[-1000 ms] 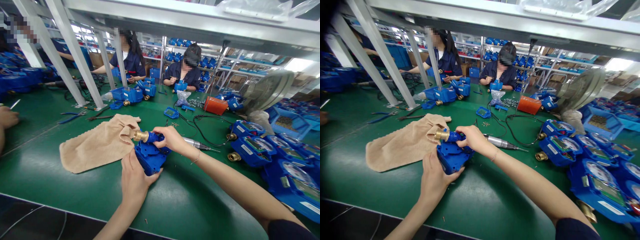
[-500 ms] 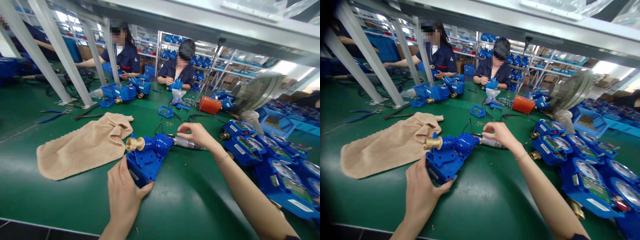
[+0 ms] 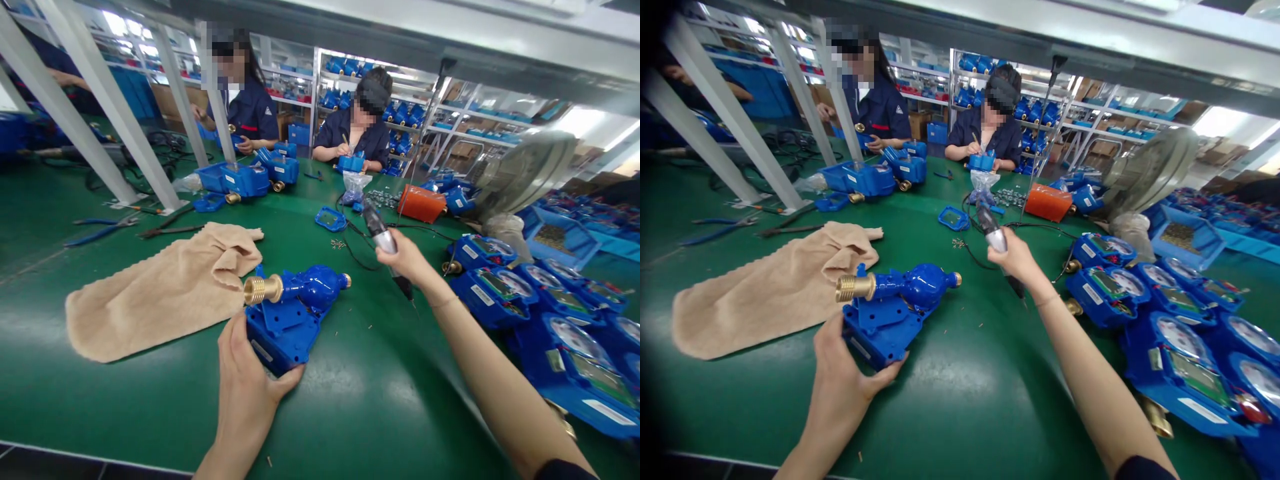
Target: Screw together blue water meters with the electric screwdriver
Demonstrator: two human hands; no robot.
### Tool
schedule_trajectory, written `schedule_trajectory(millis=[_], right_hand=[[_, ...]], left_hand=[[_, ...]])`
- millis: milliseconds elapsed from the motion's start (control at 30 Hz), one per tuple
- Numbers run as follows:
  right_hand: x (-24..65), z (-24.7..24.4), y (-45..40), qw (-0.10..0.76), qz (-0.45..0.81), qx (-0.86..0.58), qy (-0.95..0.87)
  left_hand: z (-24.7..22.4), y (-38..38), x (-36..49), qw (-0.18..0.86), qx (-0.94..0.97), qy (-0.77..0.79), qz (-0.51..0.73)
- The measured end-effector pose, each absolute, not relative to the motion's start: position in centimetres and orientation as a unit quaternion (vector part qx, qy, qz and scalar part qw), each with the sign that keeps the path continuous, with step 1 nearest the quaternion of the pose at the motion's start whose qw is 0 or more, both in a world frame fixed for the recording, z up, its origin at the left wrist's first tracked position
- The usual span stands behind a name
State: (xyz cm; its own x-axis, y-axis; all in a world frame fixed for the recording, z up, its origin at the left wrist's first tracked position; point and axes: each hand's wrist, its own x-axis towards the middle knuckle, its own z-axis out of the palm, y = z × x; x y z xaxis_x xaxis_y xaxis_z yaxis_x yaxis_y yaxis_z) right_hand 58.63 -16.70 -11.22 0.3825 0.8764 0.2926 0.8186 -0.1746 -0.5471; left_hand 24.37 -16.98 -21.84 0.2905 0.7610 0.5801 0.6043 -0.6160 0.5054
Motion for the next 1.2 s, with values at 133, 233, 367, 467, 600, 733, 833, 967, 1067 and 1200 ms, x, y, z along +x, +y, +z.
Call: schedule_trajectory(millis=[133,233,367,467,600,733,833,967,1067,1200], right_hand=[[57.2,-5.9,-17.9,0.502,0.094,-0.71,-0.485],[53.0,-3.4,-18.8,0.738,0.215,-0.495,-0.405],[47.2,-3.0,-19.3,0.805,0.282,-0.346,-0.392],[44.8,-4.0,-19.0,0.795,0.297,-0.324,-0.418],[44.1,-5.4,-18.3,0.782,0.317,-0.319,-0.432],[44.1,-5.6,-18.2,0.774,0.332,-0.315,-0.437],[44.0,-5.8,-18.2,0.764,0.348,-0.31,-0.447],[43.8,-7.5,-17.9,0.744,0.362,-0.316,-0.465],[43.7,-8.8,-17.5,0.713,0.38,-0.352,-0.473],[43.9,-9.0,-17.4,0.7,0.392,-0.385,-0.457]], left_hand=[[-21.4,-17.5,24.7,0.116,0.788,0.438,0.416],[-21.0,-18.0,24.9,0.105,0.786,0.453,0.407],[-21.2,-17.9,24.9,0.095,0.786,0.458,0.405],[-21.5,-17.5,24.8,0.085,0.788,0.451,0.41],[-21.4,-17.5,24.8,0.088,0.788,0.45,0.412],[-21.5,-17.7,24.6,0.117,0.783,0.46,0.402],[-21.5,-17.8,24.7,0.143,0.768,0.475,0.405],[-21.2,-18.0,24.9,0.149,0.76,0.479,0.414],[-21.3,-17.9,24.8,0.142,0.758,0.485,0.411],[-21.6,-17.3,24.2,0.163,0.763,0.494,0.384]])
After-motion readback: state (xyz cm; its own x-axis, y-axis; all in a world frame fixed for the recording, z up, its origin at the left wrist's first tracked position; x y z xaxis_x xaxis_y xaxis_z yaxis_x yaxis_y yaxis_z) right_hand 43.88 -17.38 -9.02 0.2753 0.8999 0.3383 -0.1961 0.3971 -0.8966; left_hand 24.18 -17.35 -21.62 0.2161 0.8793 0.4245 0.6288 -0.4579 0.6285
